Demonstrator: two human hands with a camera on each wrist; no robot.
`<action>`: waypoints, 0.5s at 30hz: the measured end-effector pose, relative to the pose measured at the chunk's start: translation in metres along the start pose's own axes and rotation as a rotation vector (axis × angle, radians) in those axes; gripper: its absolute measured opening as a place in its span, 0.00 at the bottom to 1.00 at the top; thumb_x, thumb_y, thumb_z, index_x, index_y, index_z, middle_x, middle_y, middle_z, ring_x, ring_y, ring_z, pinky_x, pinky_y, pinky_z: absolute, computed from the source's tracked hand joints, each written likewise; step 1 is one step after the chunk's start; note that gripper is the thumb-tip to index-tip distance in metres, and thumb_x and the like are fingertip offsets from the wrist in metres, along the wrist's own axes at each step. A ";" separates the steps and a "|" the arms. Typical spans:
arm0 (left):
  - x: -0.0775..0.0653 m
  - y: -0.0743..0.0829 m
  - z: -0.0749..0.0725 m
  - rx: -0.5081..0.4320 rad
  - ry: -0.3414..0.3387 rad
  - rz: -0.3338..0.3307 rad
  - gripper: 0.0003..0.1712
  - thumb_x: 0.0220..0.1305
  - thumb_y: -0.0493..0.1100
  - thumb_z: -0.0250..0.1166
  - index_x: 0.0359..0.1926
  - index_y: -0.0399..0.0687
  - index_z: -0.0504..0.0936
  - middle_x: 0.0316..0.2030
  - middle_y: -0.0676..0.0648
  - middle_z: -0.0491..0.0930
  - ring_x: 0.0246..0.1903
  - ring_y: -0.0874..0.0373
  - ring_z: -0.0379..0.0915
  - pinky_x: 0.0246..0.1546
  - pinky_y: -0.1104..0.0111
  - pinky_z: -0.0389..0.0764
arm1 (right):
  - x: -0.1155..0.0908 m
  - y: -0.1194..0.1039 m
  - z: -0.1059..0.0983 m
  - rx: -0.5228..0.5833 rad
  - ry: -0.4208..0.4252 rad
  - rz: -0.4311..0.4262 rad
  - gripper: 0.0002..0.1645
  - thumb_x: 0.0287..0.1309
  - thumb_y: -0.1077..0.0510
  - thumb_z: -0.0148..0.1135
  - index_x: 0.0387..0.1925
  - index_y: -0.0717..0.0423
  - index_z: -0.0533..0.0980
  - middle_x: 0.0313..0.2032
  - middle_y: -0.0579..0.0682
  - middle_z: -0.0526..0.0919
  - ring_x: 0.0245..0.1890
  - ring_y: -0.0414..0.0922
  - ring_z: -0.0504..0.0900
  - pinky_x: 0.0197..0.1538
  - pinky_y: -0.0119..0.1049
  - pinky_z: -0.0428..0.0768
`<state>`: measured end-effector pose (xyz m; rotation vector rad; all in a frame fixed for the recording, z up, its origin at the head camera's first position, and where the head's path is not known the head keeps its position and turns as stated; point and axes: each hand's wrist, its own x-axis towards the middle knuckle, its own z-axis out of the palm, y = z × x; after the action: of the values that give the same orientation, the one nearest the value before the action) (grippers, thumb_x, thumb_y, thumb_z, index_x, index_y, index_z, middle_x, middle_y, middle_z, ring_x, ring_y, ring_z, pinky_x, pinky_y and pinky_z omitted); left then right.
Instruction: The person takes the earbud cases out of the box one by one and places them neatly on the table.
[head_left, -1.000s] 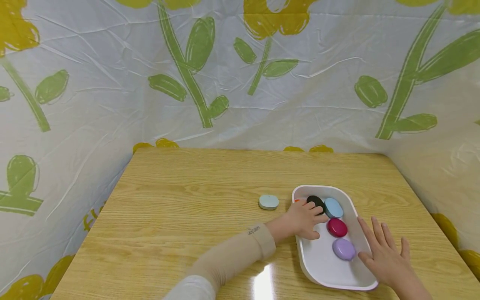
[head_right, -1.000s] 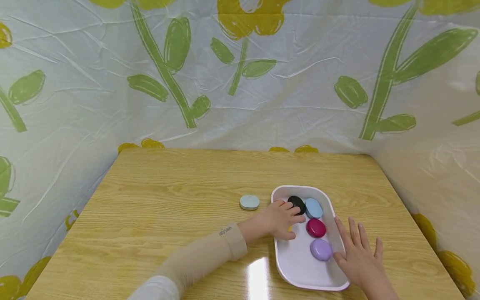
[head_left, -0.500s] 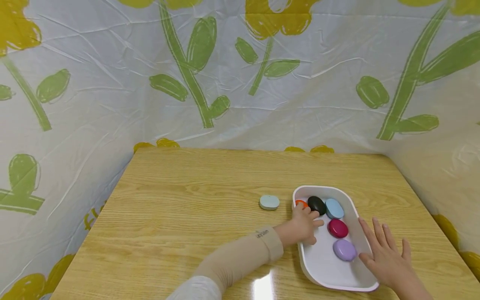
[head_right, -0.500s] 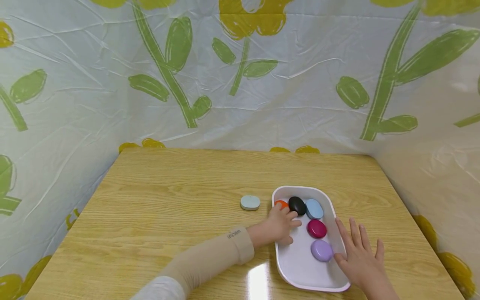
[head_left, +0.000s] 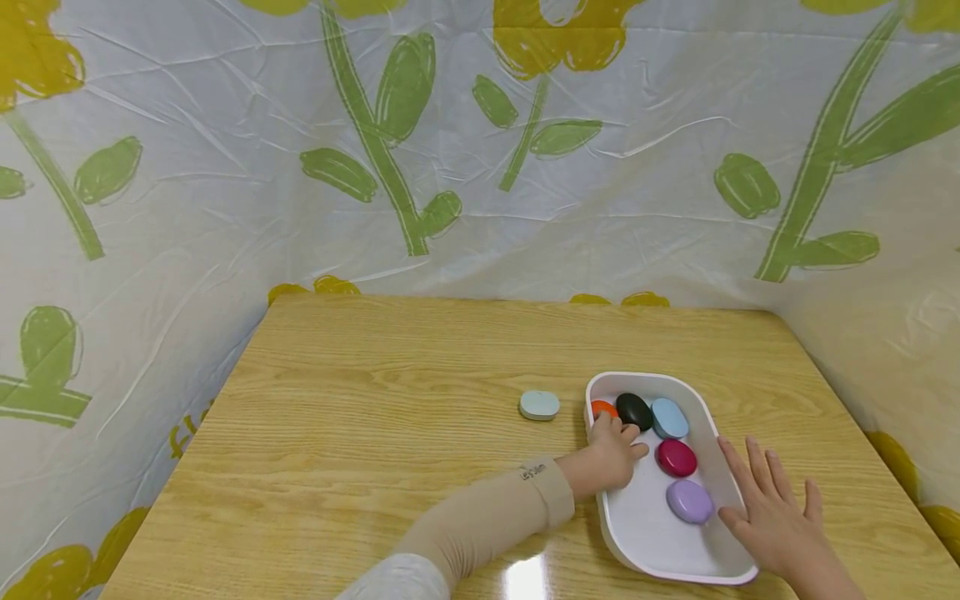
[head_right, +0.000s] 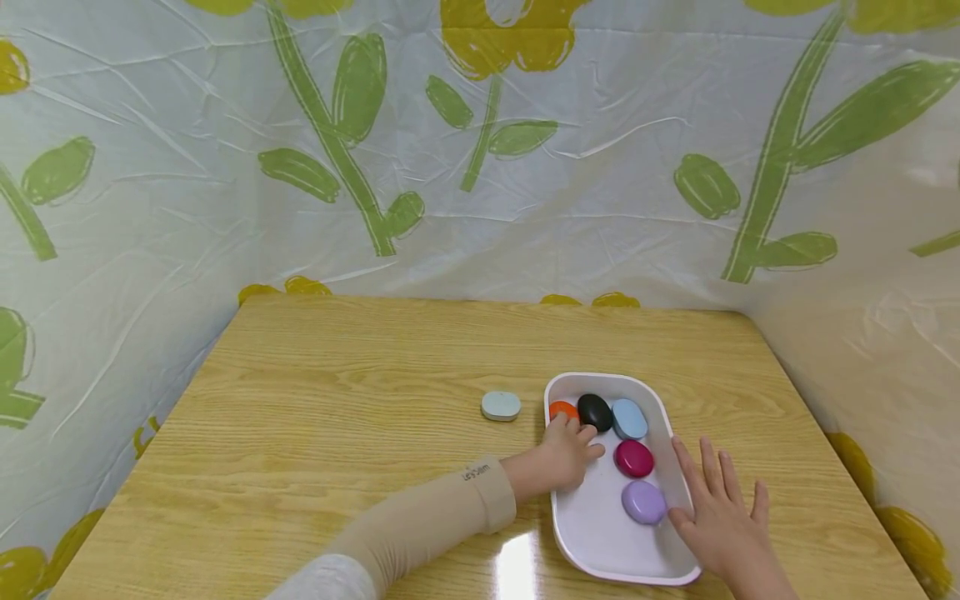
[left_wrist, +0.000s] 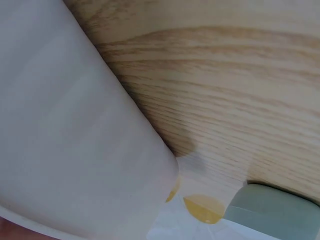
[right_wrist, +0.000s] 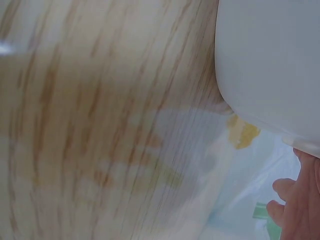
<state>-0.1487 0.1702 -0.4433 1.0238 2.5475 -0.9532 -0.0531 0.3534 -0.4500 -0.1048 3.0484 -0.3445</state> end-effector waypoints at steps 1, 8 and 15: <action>0.000 0.000 0.000 -0.002 0.005 0.004 0.17 0.67 0.63 0.37 0.56 0.83 0.52 0.53 0.65 0.52 0.47 0.65 0.54 0.46 0.70 0.57 | 0.000 0.000 0.000 0.005 -0.003 0.002 0.53 0.57 0.55 0.54 0.70 0.41 0.30 0.68 0.63 0.29 0.66 0.62 0.23 0.53 0.68 0.19; -0.004 -0.002 0.000 -0.051 0.064 0.011 0.20 0.64 0.67 0.42 0.56 0.80 0.54 0.51 0.63 0.54 0.45 0.63 0.58 0.44 0.71 0.59 | 0.001 0.000 -0.001 0.017 -0.013 0.006 0.53 0.57 0.55 0.54 0.70 0.41 0.29 0.68 0.64 0.29 0.66 0.63 0.23 0.52 0.68 0.20; -0.005 -0.009 0.002 -0.109 0.251 0.000 0.26 0.60 0.68 0.48 0.58 0.80 0.56 0.49 0.63 0.55 0.43 0.61 0.58 0.44 0.70 0.59 | 0.001 0.000 -0.001 0.008 -0.010 0.005 0.53 0.57 0.55 0.54 0.70 0.41 0.29 0.68 0.63 0.29 0.66 0.63 0.24 0.52 0.69 0.20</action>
<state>-0.1509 0.1613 -0.4384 1.1773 2.7645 -0.7153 -0.0540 0.3532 -0.4495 -0.0975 3.0369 -0.3546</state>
